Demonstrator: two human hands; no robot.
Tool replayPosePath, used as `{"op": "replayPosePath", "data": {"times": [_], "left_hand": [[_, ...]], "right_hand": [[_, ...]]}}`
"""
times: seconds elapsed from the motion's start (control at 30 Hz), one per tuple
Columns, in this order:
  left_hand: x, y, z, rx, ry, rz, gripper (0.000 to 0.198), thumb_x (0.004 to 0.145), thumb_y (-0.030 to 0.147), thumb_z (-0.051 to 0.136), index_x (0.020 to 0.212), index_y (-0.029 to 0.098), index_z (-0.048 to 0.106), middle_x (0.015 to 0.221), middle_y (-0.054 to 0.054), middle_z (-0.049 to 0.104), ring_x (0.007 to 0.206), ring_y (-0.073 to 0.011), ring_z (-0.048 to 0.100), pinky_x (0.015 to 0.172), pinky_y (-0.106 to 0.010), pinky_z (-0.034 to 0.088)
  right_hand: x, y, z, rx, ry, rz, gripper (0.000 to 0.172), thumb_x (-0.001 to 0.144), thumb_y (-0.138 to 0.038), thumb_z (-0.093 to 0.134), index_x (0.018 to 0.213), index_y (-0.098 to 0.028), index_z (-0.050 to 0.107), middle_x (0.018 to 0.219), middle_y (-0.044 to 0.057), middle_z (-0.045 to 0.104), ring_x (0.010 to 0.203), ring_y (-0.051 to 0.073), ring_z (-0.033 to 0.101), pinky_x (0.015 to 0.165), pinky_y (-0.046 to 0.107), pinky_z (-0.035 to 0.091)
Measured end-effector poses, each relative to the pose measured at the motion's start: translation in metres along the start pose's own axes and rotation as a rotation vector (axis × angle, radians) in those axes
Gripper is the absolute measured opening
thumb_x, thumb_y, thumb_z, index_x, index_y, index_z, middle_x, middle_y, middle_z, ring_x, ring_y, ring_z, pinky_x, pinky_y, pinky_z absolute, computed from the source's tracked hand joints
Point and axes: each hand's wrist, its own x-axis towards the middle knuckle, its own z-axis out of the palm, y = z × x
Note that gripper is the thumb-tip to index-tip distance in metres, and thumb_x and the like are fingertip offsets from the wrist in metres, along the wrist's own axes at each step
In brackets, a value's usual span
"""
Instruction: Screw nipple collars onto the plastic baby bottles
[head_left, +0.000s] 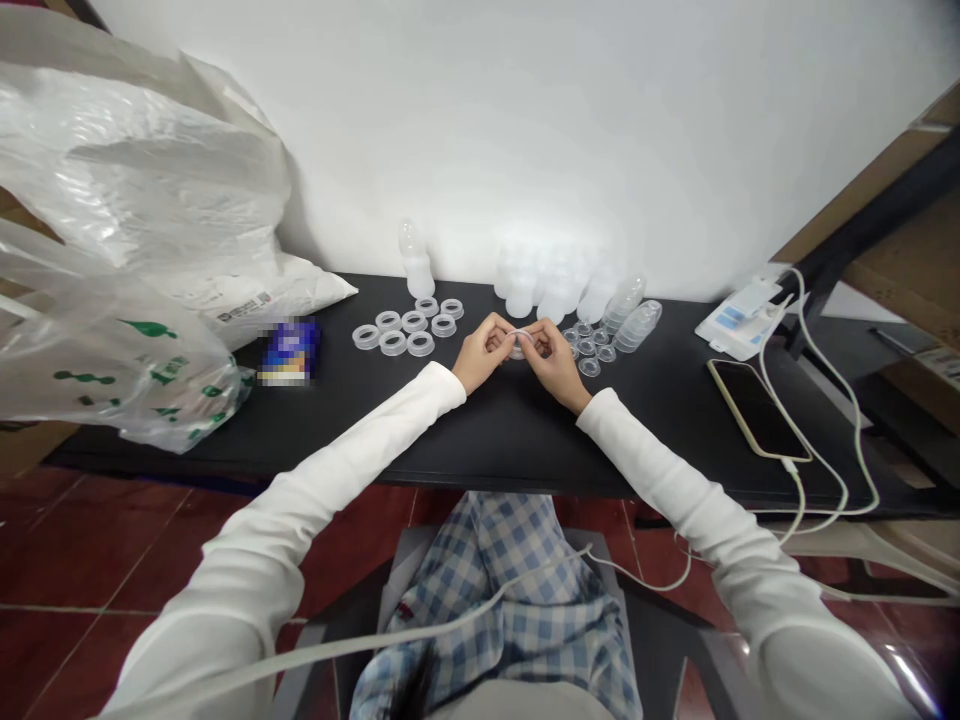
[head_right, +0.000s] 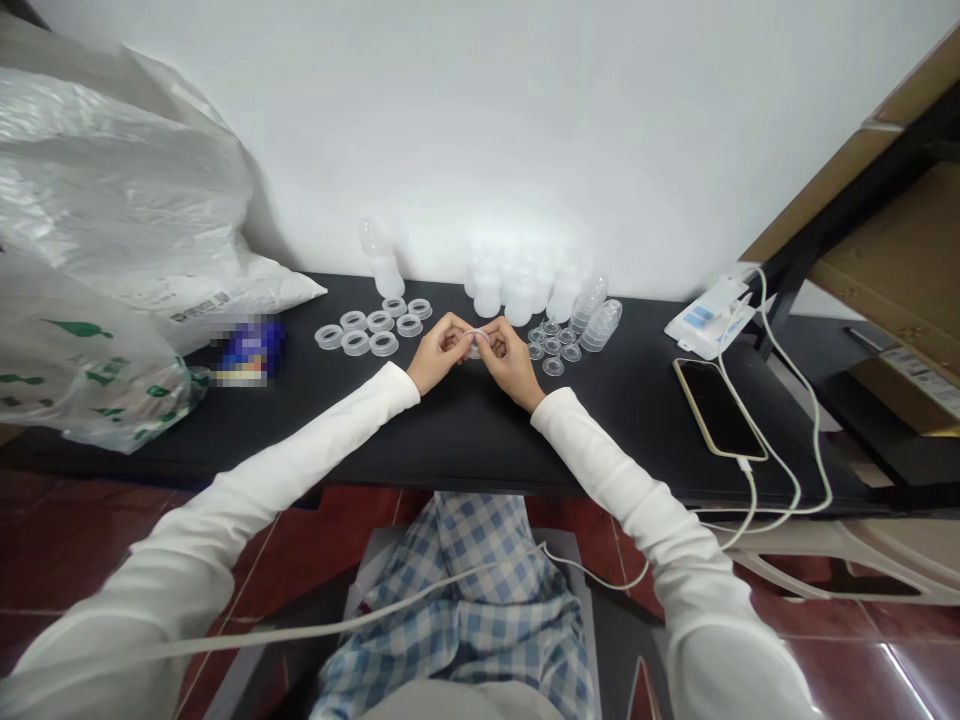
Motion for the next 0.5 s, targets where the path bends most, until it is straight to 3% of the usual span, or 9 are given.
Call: {"op": "replayPosePath", "data": {"times": [0.37,0.5], "left_hand": [[-0.002,-0.0018,0.0034,0.02,-0.002,0.003,0.035,0.084,0.049,0.074,0.085,0.021,0.051,0.066,0.006,0.057,0.057,-0.0081,0.055,0.056,-0.022,0.043],[0.0035,-0.0064,0.0011,-0.115,-0.011,-0.017,0.044,0.08,0.056,0.076,0.091,0.022,0.052,0.071,0.004,0.062,0.061,-0.0093,0.059,0.059,-0.022,0.049]], "right_hand": [[0.0002,0.0022,0.0011,-0.011,0.012,-0.009,0.041,0.091,-0.064,0.059,0.089,-0.023,0.054,0.067,-0.005,0.047,0.061,0.011,0.044,0.057,0.027,0.036],[0.0,0.0016,-0.001,-0.019,0.006,-0.047,0.042,0.089,-0.063,0.063,0.104,-0.024,0.054,0.073,-0.005,0.051,0.063,0.012,0.047,0.059,0.028,0.04]]}}
